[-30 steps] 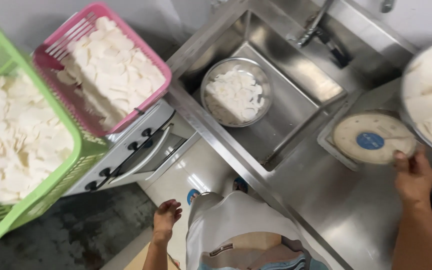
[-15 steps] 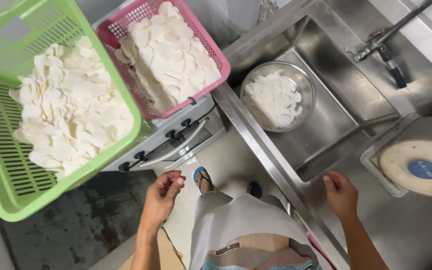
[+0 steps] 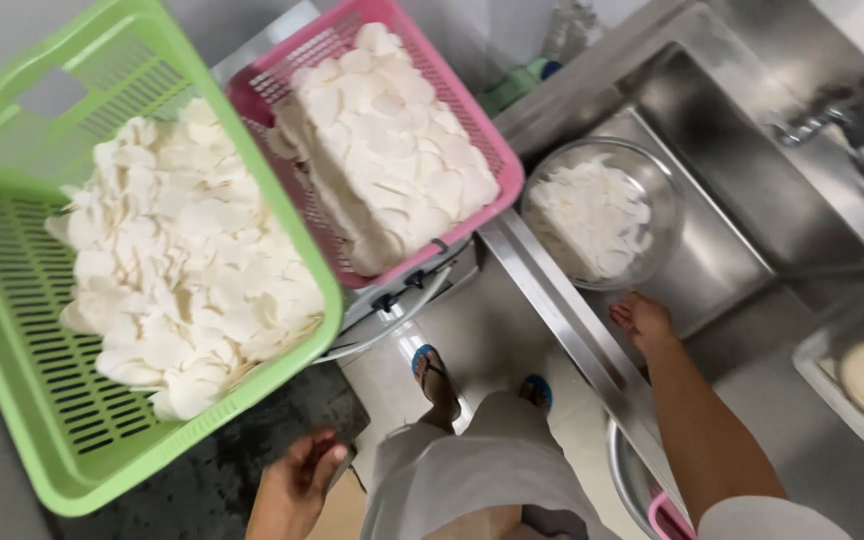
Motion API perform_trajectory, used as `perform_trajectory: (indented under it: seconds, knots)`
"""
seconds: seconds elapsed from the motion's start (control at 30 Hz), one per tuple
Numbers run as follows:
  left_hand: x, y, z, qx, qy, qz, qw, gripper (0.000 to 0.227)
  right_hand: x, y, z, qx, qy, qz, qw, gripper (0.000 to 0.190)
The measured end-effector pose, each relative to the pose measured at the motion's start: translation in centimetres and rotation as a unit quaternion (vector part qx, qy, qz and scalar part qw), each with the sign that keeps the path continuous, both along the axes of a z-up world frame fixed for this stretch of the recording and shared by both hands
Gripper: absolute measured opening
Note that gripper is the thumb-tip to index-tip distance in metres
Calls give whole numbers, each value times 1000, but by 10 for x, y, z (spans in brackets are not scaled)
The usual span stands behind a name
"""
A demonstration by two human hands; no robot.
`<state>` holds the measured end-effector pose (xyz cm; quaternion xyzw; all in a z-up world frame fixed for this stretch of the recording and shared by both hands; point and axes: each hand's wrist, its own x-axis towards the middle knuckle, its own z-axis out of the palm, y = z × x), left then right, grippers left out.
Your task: Separating thin, wet slices of raw material from a large pile in a basket and placing them into another basket to prevent sticking.
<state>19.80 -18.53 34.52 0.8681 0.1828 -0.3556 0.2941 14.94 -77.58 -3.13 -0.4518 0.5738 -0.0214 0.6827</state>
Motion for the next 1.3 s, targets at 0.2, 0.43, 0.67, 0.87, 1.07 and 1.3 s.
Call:
perform_trajectory:
  seconds: [0.2, 0.43, 0.67, 0.87, 1.07, 1.3]
  knots:
    - [-45, 40, -10, 78, 100, 95, 987, 52, 53, -5, -11, 115, 7, -165, 980, 20]
    - [-43, 10, -28, 30, 33, 90, 995, 46, 78, -16, 84, 28, 59, -212, 975, 27]
    - [-1, -59, -9, 11, 83, -95, 992, 58, -56, -3, 203, 13, -38, -178, 983, 11]
    - [-2, -106, -12, -77, 11, -173, 982, 50, -199, 18, 257, -30, 4, -164, 986, 46]
    - [-14, -157, -17, -96, 40, -223, 969, 47, -302, 42, 259, -37, 52, -132, 989, 43]
    - [-36, -195, -29, -136, 13, -302, 943, 40, -290, 73, 313, 101, 72, -135, 983, 53]
